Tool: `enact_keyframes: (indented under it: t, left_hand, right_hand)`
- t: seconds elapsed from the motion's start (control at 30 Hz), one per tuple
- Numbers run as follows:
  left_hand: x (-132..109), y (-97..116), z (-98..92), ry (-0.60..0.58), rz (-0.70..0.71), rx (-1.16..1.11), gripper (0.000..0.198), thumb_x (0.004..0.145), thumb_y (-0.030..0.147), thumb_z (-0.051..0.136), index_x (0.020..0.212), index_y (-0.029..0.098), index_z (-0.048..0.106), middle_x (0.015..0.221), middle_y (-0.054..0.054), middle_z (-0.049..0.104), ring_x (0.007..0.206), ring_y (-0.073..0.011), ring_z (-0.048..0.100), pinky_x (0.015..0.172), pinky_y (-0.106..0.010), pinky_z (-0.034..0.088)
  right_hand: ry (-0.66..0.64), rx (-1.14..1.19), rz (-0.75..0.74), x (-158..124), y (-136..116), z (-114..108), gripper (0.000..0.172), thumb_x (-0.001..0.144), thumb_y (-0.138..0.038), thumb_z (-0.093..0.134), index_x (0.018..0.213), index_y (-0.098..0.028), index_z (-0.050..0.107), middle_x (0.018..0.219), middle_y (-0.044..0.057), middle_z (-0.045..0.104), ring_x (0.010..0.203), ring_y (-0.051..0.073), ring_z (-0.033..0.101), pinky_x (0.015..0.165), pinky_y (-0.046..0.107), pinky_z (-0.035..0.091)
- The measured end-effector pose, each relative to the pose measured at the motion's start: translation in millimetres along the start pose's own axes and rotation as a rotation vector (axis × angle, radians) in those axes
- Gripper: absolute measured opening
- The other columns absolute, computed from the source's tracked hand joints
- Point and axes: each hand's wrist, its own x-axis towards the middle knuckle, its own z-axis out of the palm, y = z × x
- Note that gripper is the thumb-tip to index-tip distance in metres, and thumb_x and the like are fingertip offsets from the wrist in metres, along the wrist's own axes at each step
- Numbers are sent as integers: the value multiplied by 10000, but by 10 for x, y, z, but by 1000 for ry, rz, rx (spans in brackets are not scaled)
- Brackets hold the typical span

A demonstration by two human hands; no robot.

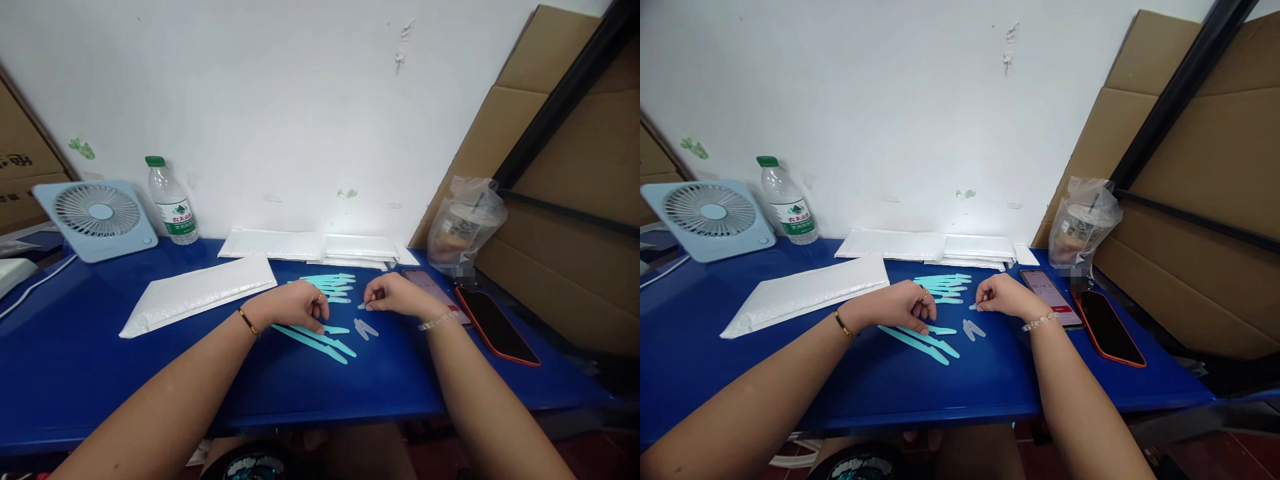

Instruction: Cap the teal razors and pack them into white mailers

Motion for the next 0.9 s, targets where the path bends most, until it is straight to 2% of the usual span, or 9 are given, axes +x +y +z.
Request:
enact_keyframes:
  t: [0.07,0.23,0.5,0.77,0.9]
  left_hand:
    - [3,1,10,-31,-29,-35,238,718,403,647,848,206,671,746,6,656,648,-111,573,534,-188,383]
    - [97,-75,84,179,-100,16,181,745,353,613,779,188,679,758,-10,665,656,-117,570,535,-195,375]
    - [116,-130,114,221,-102,-53,135,731,296,622,767,186,691,742,6,676,640,-106,574,557,-187,392]
    - [233,-205,161,324,-123,111,102,733,269,623,750,201,697,734,-2,669,662,-124,571,551,-203,367]
    - [196,-173,127,367,-113,171,195,733,359,634,844,208,688,783,-10,661,688,-135,570,556,-213,359]
  right_hand:
    - [40,-2,-20,20,31,19,170,696,-320,664,777,-172,688,704,26,683,626,147,601,559,229,440]
    - [31,31,-118,69,56,70,184,718,-331,657,807,-179,709,758,35,690,660,147,618,581,229,463]
    - [14,80,-207,78,-20,122,184,751,-339,646,820,-184,719,788,42,687,683,144,631,605,231,475]
    - [151,36,-250,209,-117,293,141,772,-301,632,783,-188,714,763,30,652,657,131,598,595,229,456]
    - [186,40,-246,147,-133,202,165,768,-328,641,801,-181,709,764,35,642,675,136,590,606,233,453]
